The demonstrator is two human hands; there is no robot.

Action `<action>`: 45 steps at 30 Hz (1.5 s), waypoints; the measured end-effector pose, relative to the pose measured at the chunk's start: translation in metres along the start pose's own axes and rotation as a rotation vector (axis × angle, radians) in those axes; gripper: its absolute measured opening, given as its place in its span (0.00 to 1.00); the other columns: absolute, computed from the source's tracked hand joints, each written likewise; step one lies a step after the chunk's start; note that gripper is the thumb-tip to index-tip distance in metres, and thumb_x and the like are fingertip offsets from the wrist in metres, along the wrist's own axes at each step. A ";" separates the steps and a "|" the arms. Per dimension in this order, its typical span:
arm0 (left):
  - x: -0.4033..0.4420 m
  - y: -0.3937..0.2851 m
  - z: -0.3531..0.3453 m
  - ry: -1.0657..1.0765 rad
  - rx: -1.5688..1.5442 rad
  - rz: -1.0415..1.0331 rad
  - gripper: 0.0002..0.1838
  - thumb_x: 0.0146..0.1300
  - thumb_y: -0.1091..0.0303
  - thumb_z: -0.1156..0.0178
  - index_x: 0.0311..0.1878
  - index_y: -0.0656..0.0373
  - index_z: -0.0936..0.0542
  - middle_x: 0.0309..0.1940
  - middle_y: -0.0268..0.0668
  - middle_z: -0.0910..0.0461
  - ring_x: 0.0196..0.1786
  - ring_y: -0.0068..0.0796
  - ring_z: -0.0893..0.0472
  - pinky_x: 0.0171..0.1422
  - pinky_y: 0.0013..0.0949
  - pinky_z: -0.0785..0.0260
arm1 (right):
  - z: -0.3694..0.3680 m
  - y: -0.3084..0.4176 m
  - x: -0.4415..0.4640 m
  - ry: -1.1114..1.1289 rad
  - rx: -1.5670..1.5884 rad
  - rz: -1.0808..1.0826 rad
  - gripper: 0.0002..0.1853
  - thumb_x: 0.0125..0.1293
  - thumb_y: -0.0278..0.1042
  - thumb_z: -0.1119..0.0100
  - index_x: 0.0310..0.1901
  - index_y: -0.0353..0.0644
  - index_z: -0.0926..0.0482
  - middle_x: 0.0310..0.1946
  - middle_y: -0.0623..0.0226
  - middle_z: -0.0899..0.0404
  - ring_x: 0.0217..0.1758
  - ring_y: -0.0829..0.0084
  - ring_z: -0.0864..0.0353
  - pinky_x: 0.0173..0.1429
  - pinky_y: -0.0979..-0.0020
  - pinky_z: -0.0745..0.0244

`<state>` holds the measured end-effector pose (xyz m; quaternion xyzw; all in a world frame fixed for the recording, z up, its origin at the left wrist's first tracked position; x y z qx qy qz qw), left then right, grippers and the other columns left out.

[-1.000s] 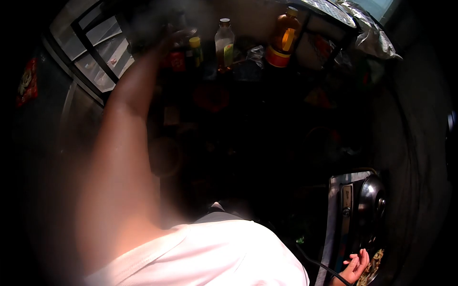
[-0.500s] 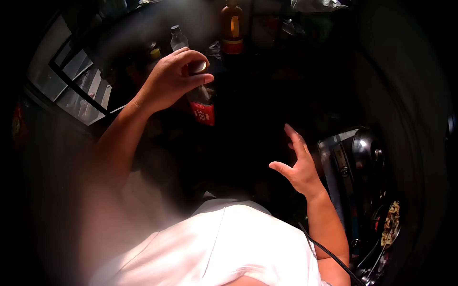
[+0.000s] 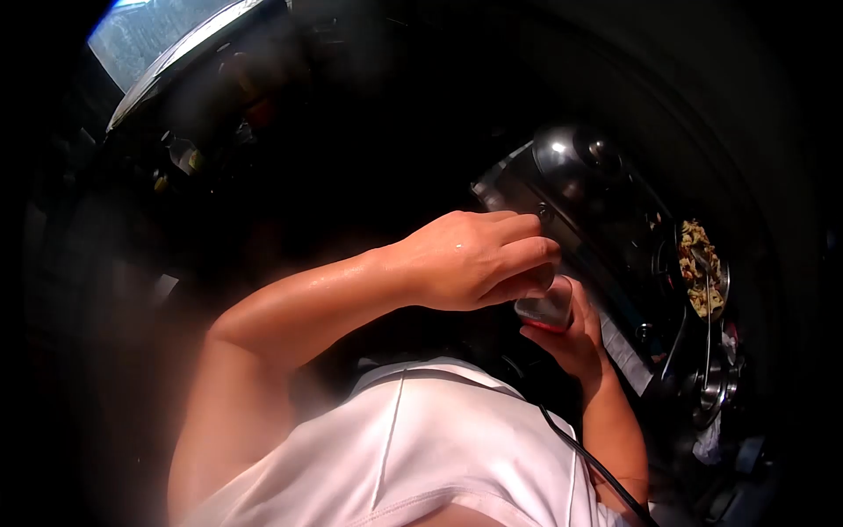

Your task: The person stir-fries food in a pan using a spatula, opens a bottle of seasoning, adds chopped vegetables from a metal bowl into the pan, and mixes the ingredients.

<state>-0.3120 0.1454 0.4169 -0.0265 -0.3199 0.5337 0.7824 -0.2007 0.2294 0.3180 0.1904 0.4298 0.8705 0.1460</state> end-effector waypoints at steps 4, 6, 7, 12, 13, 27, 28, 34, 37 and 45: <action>0.058 -0.011 -0.055 -0.058 -0.397 0.182 0.19 0.62 0.57 0.38 0.48 0.59 0.29 0.37 0.40 0.21 0.36 0.39 0.20 0.37 0.34 0.27 | 0.069 -0.011 -0.061 -0.197 -0.092 -0.078 0.35 0.45 0.35 0.24 0.56 0.42 0.32 0.48 0.61 0.22 0.50 0.60 0.20 0.53 0.66 0.26; 0.083 -0.013 -0.091 -0.020 -0.543 0.323 0.19 0.62 0.57 0.37 0.47 0.61 0.28 0.35 0.41 0.20 0.33 0.35 0.20 0.38 0.31 0.28 | 0.108 -0.016 -0.090 -0.320 -0.111 -0.133 0.35 0.45 0.32 0.25 0.56 0.44 0.31 0.47 0.59 0.21 0.48 0.59 0.19 0.51 0.66 0.25; 0.094 -0.018 -0.105 0.040 -0.574 0.350 0.20 0.62 0.58 0.37 0.49 0.61 0.28 0.36 0.41 0.22 0.33 0.31 0.22 0.39 0.30 0.29 | 0.123 -0.019 -0.102 -0.324 -0.148 -0.216 0.35 0.45 0.31 0.25 0.56 0.44 0.31 0.46 0.59 0.21 0.48 0.58 0.19 0.51 0.66 0.25; 0.154 -0.063 -0.143 0.067 -0.834 0.086 0.22 0.65 0.62 0.39 0.57 0.62 0.30 0.43 0.34 0.25 0.44 0.21 0.26 0.50 0.26 0.32 | 0.190 -0.034 -0.151 -0.349 -0.251 -0.315 0.37 0.43 0.30 0.25 0.57 0.43 0.32 0.46 0.57 0.20 0.48 0.57 0.19 0.51 0.64 0.25; 0.163 -0.068 -0.148 0.082 -0.798 0.052 0.22 0.65 0.62 0.40 0.58 0.61 0.31 0.42 0.33 0.25 0.42 0.20 0.26 0.46 0.24 0.32 | 0.201 -0.037 -0.161 -0.341 -0.288 -0.416 0.36 0.44 0.29 0.25 0.57 0.43 0.33 0.46 0.58 0.20 0.49 0.60 0.20 0.53 0.66 0.26; 0.078 0.021 -0.196 -0.128 -1.005 0.863 0.19 0.67 0.53 0.43 0.52 0.57 0.27 0.23 0.28 0.30 0.20 0.15 0.33 0.22 0.18 0.44 | 0.396 -0.143 -0.208 -0.488 -0.776 -0.616 0.32 0.48 0.32 0.29 0.56 0.42 0.31 0.50 0.56 0.22 0.55 0.57 0.22 0.58 0.65 0.29; 0.057 0.031 -0.199 -0.176 -1.004 0.964 0.18 0.67 0.54 0.44 0.51 0.56 0.26 0.22 0.28 0.30 0.20 0.15 0.33 0.21 0.18 0.44 | 0.403 -0.150 -0.207 -0.487 -0.802 -0.642 0.32 0.48 0.32 0.29 0.56 0.42 0.31 0.50 0.56 0.22 0.55 0.58 0.23 0.58 0.65 0.29; -0.038 0.046 -0.204 -0.359 -1.004 1.263 0.12 0.70 0.56 0.48 0.48 0.52 0.24 0.21 0.26 0.30 0.19 0.15 0.33 0.20 0.19 0.45 | 0.428 -0.189 -0.193 -0.423 -0.844 -0.643 0.30 0.47 0.34 0.28 0.53 0.41 0.30 0.49 0.58 0.21 0.54 0.59 0.22 0.57 0.64 0.29; -0.056 0.044 -0.203 -0.411 -0.994 1.319 0.11 0.70 0.57 0.49 0.47 0.51 0.24 0.20 0.25 0.30 0.20 0.15 0.33 0.21 0.19 0.45 | 0.430 -0.197 -0.181 -0.400 -0.855 -0.617 0.30 0.47 0.34 0.29 0.53 0.43 0.30 0.47 0.59 0.21 0.52 0.57 0.22 0.55 0.64 0.28; -0.053 0.037 -0.199 -0.463 -1.003 1.292 0.12 0.70 0.56 0.48 0.48 0.51 0.24 0.20 0.25 0.29 0.20 0.15 0.32 0.21 0.19 0.44 | 0.438 -0.225 -0.158 -0.373 -0.877 -0.593 0.31 0.47 0.36 0.29 0.55 0.47 0.30 0.47 0.57 0.20 0.51 0.56 0.21 0.52 0.62 0.27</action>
Point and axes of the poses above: each hand's wrist, its own x-axis towards the middle knuckle, its own z-axis out of the back of the hand, y = z × x, the point moved 9 cm from there along x, towards the middle knuckle
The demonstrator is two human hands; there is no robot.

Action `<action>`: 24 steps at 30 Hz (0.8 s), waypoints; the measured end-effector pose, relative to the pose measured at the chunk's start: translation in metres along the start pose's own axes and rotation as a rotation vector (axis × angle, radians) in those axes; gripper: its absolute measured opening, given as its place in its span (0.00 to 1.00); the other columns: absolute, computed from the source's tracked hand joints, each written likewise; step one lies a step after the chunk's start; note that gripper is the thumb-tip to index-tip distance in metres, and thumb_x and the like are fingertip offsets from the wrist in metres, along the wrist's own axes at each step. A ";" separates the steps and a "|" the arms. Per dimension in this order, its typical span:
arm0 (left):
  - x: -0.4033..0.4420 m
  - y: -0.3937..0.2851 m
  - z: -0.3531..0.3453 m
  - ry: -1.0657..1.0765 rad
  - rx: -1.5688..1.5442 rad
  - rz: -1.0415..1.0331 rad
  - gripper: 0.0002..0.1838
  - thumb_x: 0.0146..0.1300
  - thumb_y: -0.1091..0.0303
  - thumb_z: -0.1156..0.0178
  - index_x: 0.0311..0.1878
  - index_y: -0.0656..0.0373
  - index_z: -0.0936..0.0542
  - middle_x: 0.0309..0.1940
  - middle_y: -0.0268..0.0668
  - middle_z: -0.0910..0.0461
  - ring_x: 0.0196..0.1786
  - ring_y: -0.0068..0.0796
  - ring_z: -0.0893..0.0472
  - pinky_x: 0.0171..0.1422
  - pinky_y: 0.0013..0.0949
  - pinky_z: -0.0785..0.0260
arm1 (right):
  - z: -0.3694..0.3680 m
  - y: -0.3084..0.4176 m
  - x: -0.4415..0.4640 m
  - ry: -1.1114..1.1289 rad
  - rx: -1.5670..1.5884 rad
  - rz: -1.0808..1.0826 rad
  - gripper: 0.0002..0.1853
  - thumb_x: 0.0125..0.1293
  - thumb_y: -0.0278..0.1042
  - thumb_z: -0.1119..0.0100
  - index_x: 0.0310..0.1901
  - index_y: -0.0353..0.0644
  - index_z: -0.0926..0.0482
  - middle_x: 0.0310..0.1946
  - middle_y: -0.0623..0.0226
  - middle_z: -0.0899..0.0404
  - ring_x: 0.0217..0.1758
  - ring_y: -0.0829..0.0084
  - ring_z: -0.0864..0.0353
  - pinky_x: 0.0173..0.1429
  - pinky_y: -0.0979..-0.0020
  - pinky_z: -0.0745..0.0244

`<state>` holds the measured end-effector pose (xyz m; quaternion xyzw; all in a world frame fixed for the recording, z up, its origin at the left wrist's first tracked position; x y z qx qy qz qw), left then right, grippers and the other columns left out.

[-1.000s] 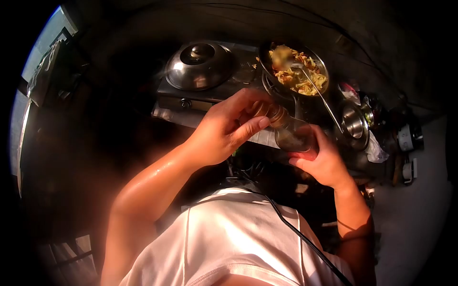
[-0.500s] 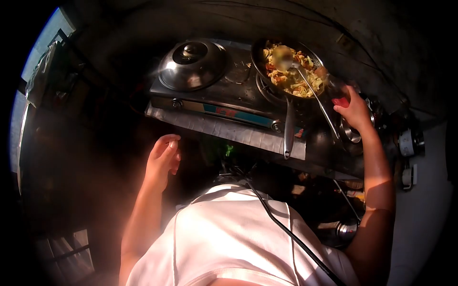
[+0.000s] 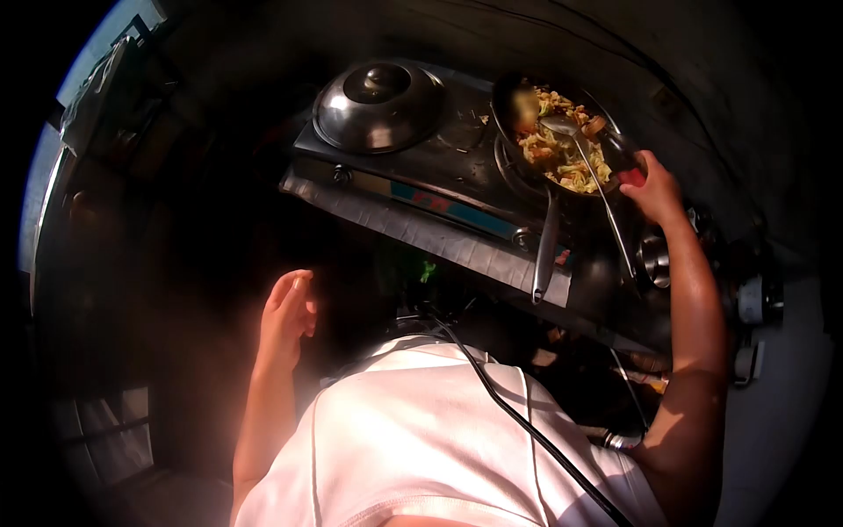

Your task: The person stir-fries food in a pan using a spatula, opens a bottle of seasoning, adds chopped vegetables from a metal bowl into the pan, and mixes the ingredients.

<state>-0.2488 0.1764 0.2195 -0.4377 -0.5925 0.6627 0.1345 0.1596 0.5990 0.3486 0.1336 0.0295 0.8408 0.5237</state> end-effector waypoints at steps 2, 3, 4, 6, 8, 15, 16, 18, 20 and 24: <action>0.000 -0.001 -0.001 0.003 -0.006 -0.024 0.12 0.70 0.55 0.48 0.48 0.51 0.24 0.20 0.26 0.29 0.20 0.15 0.32 0.22 0.19 0.43 | 0.001 -0.003 0.006 0.000 0.018 -0.029 0.31 0.47 0.36 0.29 0.55 0.47 0.30 0.47 0.57 0.20 0.51 0.56 0.21 0.52 0.62 0.27; -0.001 0.000 0.000 0.000 -0.007 -0.022 0.12 0.70 0.55 0.48 0.48 0.51 0.24 0.20 0.26 0.29 0.20 0.15 0.32 0.22 0.19 0.43 | 0.002 -0.005 0.008 -0.002 0.036 -0.062 0.32 0.47 0.36 0.29 0.55 0.47 0.31 0.48 0.57 0.20 0.51 0.56 0.21 0.52 0.62 0.27; -0.001 0.001 0.000 0.003 -0.011 -0.014 0.12 0.70 0.56 0.48 0.48 0.51 0.24 0.20 0.25 0.29 0.20 0.15 0.32 0.22 0.19 0.43 | 0.006 -0.003 0.009 0.007 -0.014 -0.100 0.32 0.47 0.36 0.28 0.55 0.47 0.31 0.48 0.57 0.20 0.52 0.57 0.21 0.53 0.62 0.27; -0.001 0.003 0.001 0.006 -0.014 -0.005 0.12 0.70 0.56 0.48 0.48 0.51 0.24 0.20 0.25 0.29 0.20 0.15 0.32 0.22 0.19 0.43 | 0.004 -0.011 0.016 0.016 -0.028 -0.082 0.32 0.47 0.36 0.28 0.55 0.46 0.31 0.48 0.57 0.20 0.52 0.57 0.21 0.53 0.62 0.27; -0.002 0.008 0.004 -0.013 -0.010 0.026 0.12 0.70 0.56 0.49 0.49 0.51 0.24 0.20 0.25 0.29 0.20 0.15 0.32 0.22 0.20 0.43 | 0.003 -0.017 0.021 0.022 -0.043 -0.065 0.32 0.47 0.36 0.28 0.55 0.46 0.31 0.49 0.57 0.21 0.52 0.57 0.21 0.53 0.62 0.27; 0.002 0.009 -0.003 0.007 -0.021 0.028 0.12 0.70 0.56 0.49 0.49 0.51 0.25 0.20 0.26 0.29 0.21 0.16 0.31 0.22 0.20 0.43 | 0.024 0.001 0.034 -0.021 -0.096 -0.083 0.32 0.47 0.36 0.29 0.55 0.43 0.31 0.50 0.56 0.21 0.54 0.56 0.22 0.55 0.62 0.28; 0.003 0.009 -0.006 0.022 -0.020 0.025 0.12 0.70 0.56 0.48 0.49 0.51 0.24 0.20 0.26 0.28 0.21 0.16 0.31 0.22 0.20 0.43 | 0.027 0.001 0.036 -0.046 -0.097 -0.081 0.32 0.47 0.37 0.29 0.55 0.42 0.31 0.50 0.56 0.21 0.53 0.57 0.22 0.55 0.63 0.28; 0.005 0.007 -0.010 0.044 -0.022 0.017 0.13 0.70 0.55 0.48 0.49 0.51 0.24 0.21 0.26 0.28 0.21 0.16 0.31 0.22 0.20 0.43 | 0.031 0.002 0.038 -0.052 -0.020 -0.080 0.32 0.48 0.36 0.28 0.55 0.42 0.31 0.48 0.57 0.20 0.50 0.59 0.20 0.52 0.64 0.27; 0.006 0.005 -0.012 0.035 -0.032 0.020 0.13 0.69 0.54 0.47 0.49 0.50 0.24 0.21 0.26 0.28 0.21 0.16 0.30 0.22 0.20 0.42 | 0.033 0.000 0.038 -0.058 0.052 -0.085 0.31 0.49 0.35 0.28 0.54 0.41 0.31 0.46 0.57 0.20 0.47 0.61 0.18 0.49 0.65 0.25; 0.008 0.001 -0.014 0.035 -0.005 -0.007 0.13 0.69 0.54 0.47 0.49 0.50 0.24 0.21 0.26 0.27 0.21 0.16 0.30 0.22 0.19 0.43 | 0.017 0.001 0.033 0.040 0.917 -0.204 0.26 0.54 0.31 0.30 0.52 0.41 0.31 0.39 0.64 0.21 0.38 0.72 0.19 0.42 0.69 0.21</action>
Point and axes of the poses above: each hand's wrist, its own x-axis towards the middle knuckle, its own z-axis out of the back of the hand, y = z × x, the point moved 9 cm from there along x, towards the middle knuckle
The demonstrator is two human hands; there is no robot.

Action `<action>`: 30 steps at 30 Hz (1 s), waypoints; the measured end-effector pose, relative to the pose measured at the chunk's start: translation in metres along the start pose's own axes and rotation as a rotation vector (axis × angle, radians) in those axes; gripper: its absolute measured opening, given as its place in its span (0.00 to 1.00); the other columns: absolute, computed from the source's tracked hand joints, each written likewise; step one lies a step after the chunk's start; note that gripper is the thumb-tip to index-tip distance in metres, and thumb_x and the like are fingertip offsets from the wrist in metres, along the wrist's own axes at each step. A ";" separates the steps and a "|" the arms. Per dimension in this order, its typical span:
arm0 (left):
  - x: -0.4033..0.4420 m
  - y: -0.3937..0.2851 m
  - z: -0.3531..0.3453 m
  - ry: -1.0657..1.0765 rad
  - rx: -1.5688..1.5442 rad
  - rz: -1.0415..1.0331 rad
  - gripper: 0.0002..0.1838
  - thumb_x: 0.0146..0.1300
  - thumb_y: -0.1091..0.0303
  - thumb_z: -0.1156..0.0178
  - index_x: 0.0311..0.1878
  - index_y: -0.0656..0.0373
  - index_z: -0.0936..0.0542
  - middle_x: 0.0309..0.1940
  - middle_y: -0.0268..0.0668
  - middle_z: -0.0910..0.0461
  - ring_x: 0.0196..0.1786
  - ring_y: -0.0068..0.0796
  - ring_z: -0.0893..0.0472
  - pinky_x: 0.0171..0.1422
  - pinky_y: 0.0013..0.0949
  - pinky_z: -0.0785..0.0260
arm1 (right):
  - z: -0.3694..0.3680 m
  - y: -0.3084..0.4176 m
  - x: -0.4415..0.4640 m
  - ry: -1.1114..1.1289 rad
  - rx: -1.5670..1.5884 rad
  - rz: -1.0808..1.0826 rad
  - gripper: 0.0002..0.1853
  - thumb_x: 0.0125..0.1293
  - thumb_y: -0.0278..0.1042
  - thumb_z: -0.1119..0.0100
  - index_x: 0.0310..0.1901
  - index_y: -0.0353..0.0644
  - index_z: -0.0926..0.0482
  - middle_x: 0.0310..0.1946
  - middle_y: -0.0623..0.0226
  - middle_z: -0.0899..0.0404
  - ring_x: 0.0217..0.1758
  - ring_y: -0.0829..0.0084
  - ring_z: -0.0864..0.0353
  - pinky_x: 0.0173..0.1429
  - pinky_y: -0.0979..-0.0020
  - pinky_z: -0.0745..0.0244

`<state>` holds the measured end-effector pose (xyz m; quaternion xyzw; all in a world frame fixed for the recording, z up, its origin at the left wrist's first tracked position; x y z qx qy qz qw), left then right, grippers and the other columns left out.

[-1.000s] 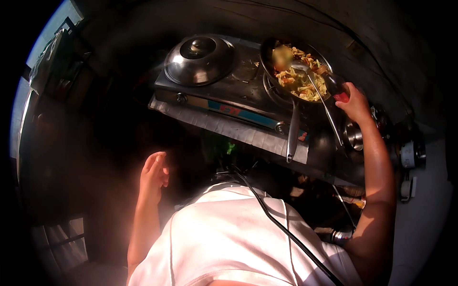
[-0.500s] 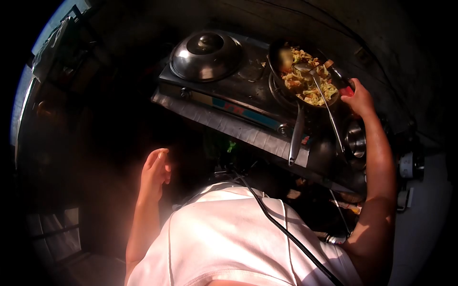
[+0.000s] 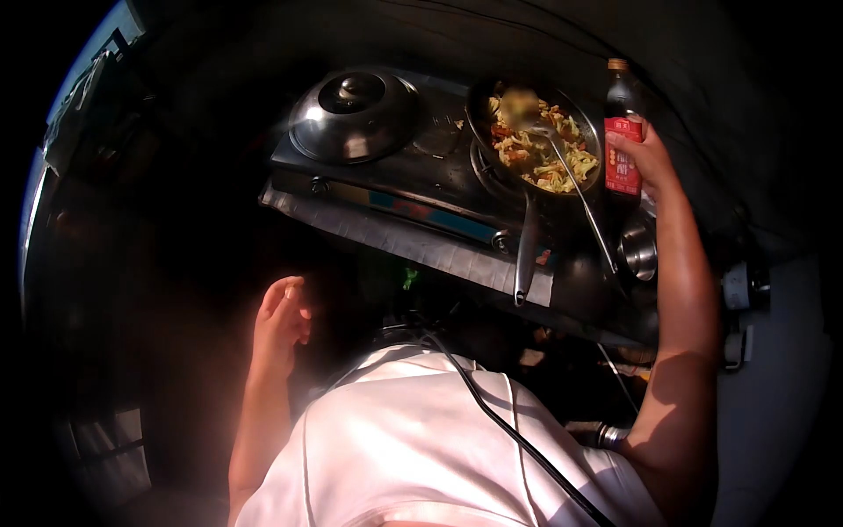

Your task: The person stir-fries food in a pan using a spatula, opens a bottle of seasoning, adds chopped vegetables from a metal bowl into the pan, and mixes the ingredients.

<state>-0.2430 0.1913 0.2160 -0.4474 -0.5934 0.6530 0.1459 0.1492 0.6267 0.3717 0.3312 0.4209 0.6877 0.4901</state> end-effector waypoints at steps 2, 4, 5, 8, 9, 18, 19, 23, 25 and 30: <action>0.002 -0.001 -0.002 0.022 0.001 -0.002 0.13 0.69 0.54 0.47 0.49 0.50 0.24 0.21 0.26 0.27 0.21 0.15 0.30 0.22 0.19 0.43 | -0.008 0.007 -0.006 0.010 0.208 -0.053 0.22 0.53 0.30 0.28 0.47 0.42 0.29 0.37 0.66 0.21 0.36 0.74 0.18 0.43 0.67 0.19; 0.003 -0.002 -0.003 0.039 0.001 -0.005 0.13 0.69 0.54 0.47 0.49 0.49 0.24 0.21 0.26 0.27 0.22 0.15 0.30 0.22 0.19 0.43 | -0.012 0.014 -0.007 0.054 0.261 -0.041 0.22 0.53 0.31 0.28 0.47 0.42 0.28 0.36 0.66 0.20 0.36 0.74 0.18 0.43 0.68 0.19; 0.003 -0.003 -0.004 0.042 0.005 -0.012 0.13 0.69 0.54 0.47 0.49 0.49 0.24 0.22 0.26 0.27 0.22 0.15 0.30 0.22 0.19 0.43 | -0.017 0.017 -0.007 0.108 0.314 -0.030 0.21 0.54 0.31 0.29 0.47 0.42 0.28 0.36 0.67 0.20 0.37 0.74 0.18 0.43 0.68 0.19; 0.003 -0.003 -0.005 0.050 0.004 -0.013 0.13 0.69 0.54 0.47 0.49 0.49 0.24 0.22 0.26 0.27 0.22 0.15 0.30 0.22 0.19 0.43 | -0.024 0.027 -0.013 0.108 0.350 -0.028 0.21 0.55 0.32 0.29 0.47 0.42 0.28 0.36 0.67 0.20 0.38 0.74 0.18 0.44 0.67 0.19; 0.003 -0.003 -0.004 0.048 0.000 -0.006 0.13 0.69 0.54 0.46 0.50 0.49 0.24 0.22 0.26 0.27 0.22 0.15 0.30 0.22 0.19 0.43 | -0.025 0.030 -0.015 0.100 0.351 -0.031 0.21 0.55 0.33 0.29 0.48 0.42 0.28 0.37 0.67 0.19 0.38 0.74 0.18 0.44 0.67 0.19; -0.002 -0.001 0.010 0.033 -0.002 0.008 0.14 0.68 0.54 0.45 0.51 0.49 0.25 0.25 0.29 0.26 0.23 0.18 0.30 0.24 0.22 0.41 | -0.038 0.042 -0.022 0.120 0.315 -0.046 0.20 0.58 0.33 0.33 0.50 0.42 0.30 0.38 0.65 0.21 0.39 0.71 0.16 0.42 0.67 0.18; -0.002 -0.001 0.013 0.029 -0.003 0.008 0.14 0.68 0.54 0.45 0.51 0.49 0.25 0.25 0.29 0.26 0.23 0.18 0.30 0.24 0.22 0.41 | -0.038 0.041 -0.022 0.124 0.316 -0.045 0.20 0.58 0.33 0.33 0.50 0.42 0.30 0.38 0.65 0.21 0.39 0.71 0.16 0.42 0.67 0.18; -0.003 0.003 0.023 -0.003 0.007 0.006 0.14 0.67 0.54 0.45 0.52 0.49 0.25 0.25 0.29 0.25 0.23 0.18 0.30 0.25 0.22 0.40 | -0.023 0.029 -0.019 0.064 -0.059 0.038 0.24 0.55 0.31 0.31 0.52 0.40 0.30 0.39 0.69 0.22 0.38 0.78 0.20 0.43 0.72 0.22; -0.005 0.005 0.028 -0.019 0.010 0.008 0.14 0.67 0.54 0.45 0.52 0.49 0.25 0.25 0.29 0.25 0.23 0.18 0.29 0.25 0.22 0.40 | -0.016 0.019 -0.013 0.047 -0.426 0.136 0.25 0.54 0.31 0.31 0.52 0.39 0.30 0.40 0.69 0.22 0.41 0.78 0.21 0.47 0.74 0.26; -0.007 0.010 0.035 -0.028 0.013 0.027 0.15 0.68 0.54 0.45 0.51 0.50 0.25 0.25 0.30 0.25 0.23 0.18 0.29 0.25 0.22 0.40 | -0.014 0.015 -0.019 -0.013 -0.653 0.240 0.30 0.46 0.32 0.28 0.52 0.37 0.29 0.45 0.58 0.20 0.49 0.69 0.20 0.53 0.70 0.28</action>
Point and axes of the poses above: each hand's wrist, its own x-axis towards the middle knuckle, its own z-axis out of the back of the hand, y = z × x, the point moved 9 cm from there along x, towards the middle knuckle
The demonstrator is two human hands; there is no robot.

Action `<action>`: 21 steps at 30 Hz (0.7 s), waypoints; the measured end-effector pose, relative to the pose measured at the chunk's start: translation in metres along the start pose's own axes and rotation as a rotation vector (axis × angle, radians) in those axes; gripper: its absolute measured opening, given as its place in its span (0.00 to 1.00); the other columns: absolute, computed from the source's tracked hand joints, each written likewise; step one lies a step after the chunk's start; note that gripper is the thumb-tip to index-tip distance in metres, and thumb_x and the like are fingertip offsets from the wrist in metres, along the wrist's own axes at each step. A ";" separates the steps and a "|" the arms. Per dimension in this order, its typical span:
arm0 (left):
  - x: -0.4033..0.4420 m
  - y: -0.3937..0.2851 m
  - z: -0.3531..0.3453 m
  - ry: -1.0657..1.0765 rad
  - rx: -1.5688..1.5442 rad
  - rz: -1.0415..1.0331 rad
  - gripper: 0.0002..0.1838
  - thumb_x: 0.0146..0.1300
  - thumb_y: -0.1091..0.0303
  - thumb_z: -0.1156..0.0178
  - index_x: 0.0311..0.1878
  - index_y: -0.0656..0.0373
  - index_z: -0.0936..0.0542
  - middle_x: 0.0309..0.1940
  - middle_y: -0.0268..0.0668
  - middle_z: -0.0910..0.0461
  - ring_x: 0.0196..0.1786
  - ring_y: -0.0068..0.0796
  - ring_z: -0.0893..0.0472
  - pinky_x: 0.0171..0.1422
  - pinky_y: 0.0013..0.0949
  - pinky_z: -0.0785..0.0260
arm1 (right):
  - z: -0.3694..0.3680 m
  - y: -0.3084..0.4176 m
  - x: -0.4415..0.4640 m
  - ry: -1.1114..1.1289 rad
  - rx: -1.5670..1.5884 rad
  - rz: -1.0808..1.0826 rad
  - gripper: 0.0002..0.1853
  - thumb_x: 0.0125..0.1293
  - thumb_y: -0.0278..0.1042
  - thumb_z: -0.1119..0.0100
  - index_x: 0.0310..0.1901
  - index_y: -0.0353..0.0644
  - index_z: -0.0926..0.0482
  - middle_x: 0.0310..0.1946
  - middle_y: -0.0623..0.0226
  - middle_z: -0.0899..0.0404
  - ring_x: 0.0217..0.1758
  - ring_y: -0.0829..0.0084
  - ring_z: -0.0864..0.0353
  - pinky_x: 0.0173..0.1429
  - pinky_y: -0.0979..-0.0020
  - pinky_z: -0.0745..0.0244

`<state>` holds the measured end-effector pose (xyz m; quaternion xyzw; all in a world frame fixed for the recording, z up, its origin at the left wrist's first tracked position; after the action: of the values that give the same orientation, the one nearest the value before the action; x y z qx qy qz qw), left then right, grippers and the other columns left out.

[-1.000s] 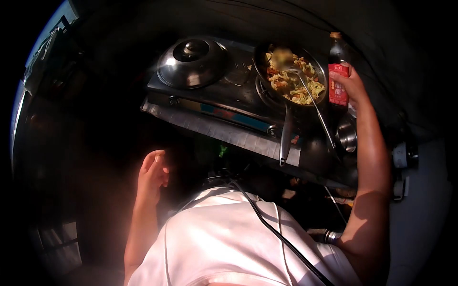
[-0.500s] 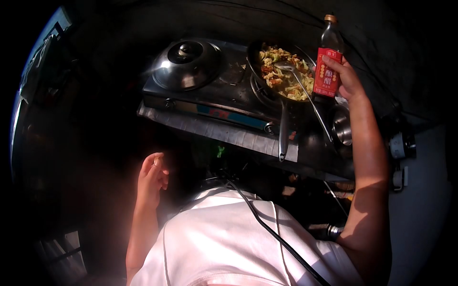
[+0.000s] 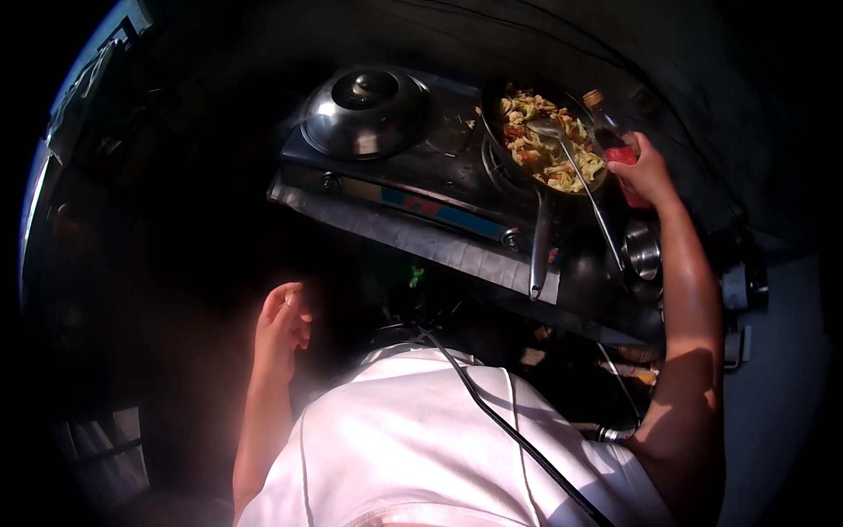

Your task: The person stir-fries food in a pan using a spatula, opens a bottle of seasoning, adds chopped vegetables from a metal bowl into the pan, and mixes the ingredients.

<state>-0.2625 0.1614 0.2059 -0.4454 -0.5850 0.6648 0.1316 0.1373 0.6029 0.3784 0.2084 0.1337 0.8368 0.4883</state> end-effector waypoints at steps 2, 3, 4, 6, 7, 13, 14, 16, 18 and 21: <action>-0.002 -0.003 -0.002 -0.016 0.006 -0.003 0.14 0.68 0.55 0.46 0.51 0.49 0.24 0.25 0.28 0.25 0.23 0.16 0.29 0.24 0.20 0.41 | -0.001 0.000 -0.003 -0.025 -0.070 -0.008 0.31 0.46 0.33 0.27 0.53 0.37 0.30 0.46 0.57 0.20 0.50 0.66 0.20 0.54 0.69 0.28; -0.003 -0.004 -0.002 -0.031 0.012 -0.005 0.13 0.68 0.55 0.46 0.50 0.49 0.24 0.24 0.26 0.26 0.22 0.14 0.30 0.23 0.18 0.43 | 0.000 0.002 -0.004 -0.050 -0.141 -0.017 0.32 0.46 0.33 0.27 0.54 0.37 0.30 0.47 0.56 0.20 0.51 0.63 0.20 0.54 0.68 0.28; -0.003 -0.005 -0.002 -0.033 0.012 -0.006 0.13 0.68 0.55 0.46 0.50 0.49 0.24 0.24 0.26 0.26 0.22 0.14 0.30 0.23 0.18 0.43 | -0.001 0.003 -0.004 -0.050 -0.140 -0.016 0.32 0.46 0.33 0.27 0.54 0.37 0.30 0.47 0.56 0.20 0.51 0.63 0.20 0.54 0.68 0.28; -0.003 -0.005 -0.003 -0.031 0.017 -0.004 0.12 0.68 0.56 0.46 0.50 0.48 0.24 0.24 0.26 0.26 0.22 0.14 0.30 0.24 0.18 0.42 | -0.003 0.000 -0.004 -0.032 -0.176 -0.074 0.30 0.46 0.33 0.28 0.53 0.42 0.28 0.47 0.56 0.20 0.51 0.60 0.20 0.54 0.67 0.28; -0.004 -0.005 -0.003 -0.034 0.016 -0.005 0.12 0.68 0.56 0.46 0.50 0.48 0.24 0.24 0.26 0.26 0.22 0.14 0.30 0.24 0.18 0.42 | -0.004 0.000 -0.003 -0.031 -0.175 -0.072 0.30 0.46 0.33 0.28 0.53 0.42 0.28 0.47 0.56 0.20 0.51 0.60 0.20 0.54 0.67 0.28; -0.002 -0.005 0.001 -0.009 0.005 -0.020 0.13 0.68 0.56 0.46 0.51 0.49 0.25 0.25 0.26 0.26 0.23 0.15 0.30 0.24 0.18 0.42 | -0.007 -0.002 0.003 -0.040 -0.250 -0.045 0.30 0.46 0.34 0.27 0.53 0.44 0.29 0.47 0.56 0.20 0.51 0.57 0.21 0.53 0.64 0.27; -0.002 -0.004 0.002 -0.010 0.002 -0.021 0.13 0.68 0.56 0.46 0.51 0.49 0.25 0.25 0.27 0.26 0.22 0.15 0.30 0.24 0.18 0.42 | -0.006 -0.001 0.003 -0.033 -0.258 -0.067 0.30 0.46 0.34 0.27 0.53 0.44 0.29 0.47 0.56 0.20 0.51 0.57 0.21 0.53 0.64 0.27; -0.003 -0.004 0.005 -0.013 -0.003 -0.020 0.13 0.67 0.57 0.46 0.51 0.49 0.25 0.25 0.27 0.26 0.22 0.15 0.30 0.24 0.18 0.42 | -0.006 -0.001 0.004 -0.023 -0.267 -0.088 0.30 0.46 0.34 0.27 0.52 0.44 0.29 0.47 0.56 0.20 0.51 0.57 0.21 0.53 0.64 0.27; -0.002 -0.004 0.006 -0.003 -0.022 -0.023 0.13 0.67 0.57 0.46 0.51 0.49 0.25 0.25 0.27 0.26 0.22 0.15 0.30 0.24 0.18 0.42 | -0.004 -0.001 0.005 -0.028 -0.307 -0.095 0.30 0.46 0.34 0.27 0.52 0.45 0.29 0.47 0.57 0.20 0.52 0.57 0.21 0.53 0.64 0.27; -0.001 -0.004 0.010 0.003 -0.032 -0.021 0.13 0.67 0.57 0.46 0.51 0.50 0.25 0.25 0.27 0.26 0.22 0.15 0.30 0.24 0.18 0.42 | -0.003 0.001 0.003 -0.009 -0.332 -0.137 0.30 0.46 0.33 0.28 0.52 0.45 0.29 0.47 0.57 0.20 0.52 0.57 0.21 0.54 0.64 0.28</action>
<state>-0.2705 0.1550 0.2091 -0.4424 -0.6003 0.6530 0.1325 0.1339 0.6052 0.3767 0.1188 0.0054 0.8112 0.5726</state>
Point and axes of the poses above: each hand's wrist, its own x-axis towards the middle knuckle, its own z-axis out of the back of the hand, y = z × x, the point moved 9 cm from there along x, towards the middle knuckle
